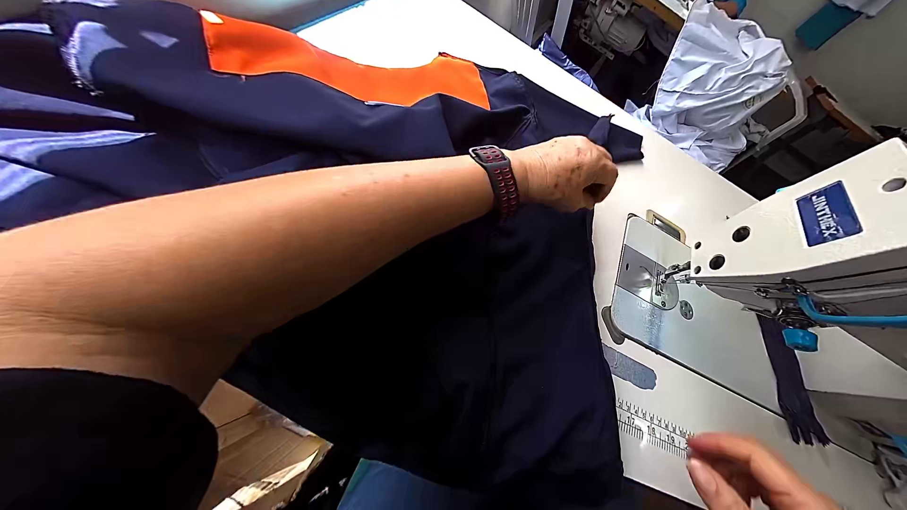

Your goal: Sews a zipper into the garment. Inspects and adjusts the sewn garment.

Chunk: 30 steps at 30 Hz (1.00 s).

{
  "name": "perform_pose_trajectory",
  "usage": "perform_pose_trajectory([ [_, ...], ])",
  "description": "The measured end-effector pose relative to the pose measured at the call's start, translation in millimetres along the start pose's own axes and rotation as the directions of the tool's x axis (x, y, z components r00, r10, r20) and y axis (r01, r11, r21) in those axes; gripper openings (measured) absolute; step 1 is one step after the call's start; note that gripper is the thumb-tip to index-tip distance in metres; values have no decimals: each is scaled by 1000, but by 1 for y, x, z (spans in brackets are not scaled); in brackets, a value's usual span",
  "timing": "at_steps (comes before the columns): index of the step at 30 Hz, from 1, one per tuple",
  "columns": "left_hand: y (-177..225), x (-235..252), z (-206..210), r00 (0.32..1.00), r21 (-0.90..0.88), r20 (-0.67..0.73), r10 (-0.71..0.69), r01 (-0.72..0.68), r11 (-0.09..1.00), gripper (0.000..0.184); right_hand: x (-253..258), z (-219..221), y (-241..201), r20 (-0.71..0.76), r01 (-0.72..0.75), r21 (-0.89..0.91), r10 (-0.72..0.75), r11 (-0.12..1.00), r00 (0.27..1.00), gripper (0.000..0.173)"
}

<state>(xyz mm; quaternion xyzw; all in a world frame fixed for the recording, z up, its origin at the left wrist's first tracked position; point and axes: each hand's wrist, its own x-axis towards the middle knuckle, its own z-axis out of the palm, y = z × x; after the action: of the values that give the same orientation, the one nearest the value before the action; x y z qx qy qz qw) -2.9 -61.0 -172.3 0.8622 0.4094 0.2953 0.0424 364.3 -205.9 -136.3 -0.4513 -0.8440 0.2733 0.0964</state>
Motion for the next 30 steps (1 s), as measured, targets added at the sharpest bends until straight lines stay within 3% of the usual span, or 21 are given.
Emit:
perform_pose_trajectory([
  [1,-1,-7,6,997,-69,65,44,-39,997,7,26,7,-10,-82,38,-61,-43,997,996,33],
  [4,-1,-22,28,982,-213,185,-34,74,974,24,112,52,-23,-306,44,-289,-136,956,942,46],
  [5,1,-25,32,981,-213,183,-63,102,972,26,135,61,-24,-296,31,-298,-123,954,947,45],
  [7,2,-27,33,973,-200,208,-101,144,969,32,163,67,-24,-232,-41,-215,-10,976,973,26],
  [10,6,-24,26,943,-186,290,-166,226,956,54,170,56,-18,-135,-147,87,158,985,978,7],
  [13,8,-19,21,911,-161,341,-232,299,940,69,169,48,-19,-78,-195,284,226,939,971,10],
  [19,10,-17,20,886,-135,374,-274,344,929,72,172,44,-16,-20,-199,302,215,932,976,10],
  [30,8,-17,17,881,-163,386,-273,356,920,65,168,49,-7,-76,-121,211,139,970,987,8],
])
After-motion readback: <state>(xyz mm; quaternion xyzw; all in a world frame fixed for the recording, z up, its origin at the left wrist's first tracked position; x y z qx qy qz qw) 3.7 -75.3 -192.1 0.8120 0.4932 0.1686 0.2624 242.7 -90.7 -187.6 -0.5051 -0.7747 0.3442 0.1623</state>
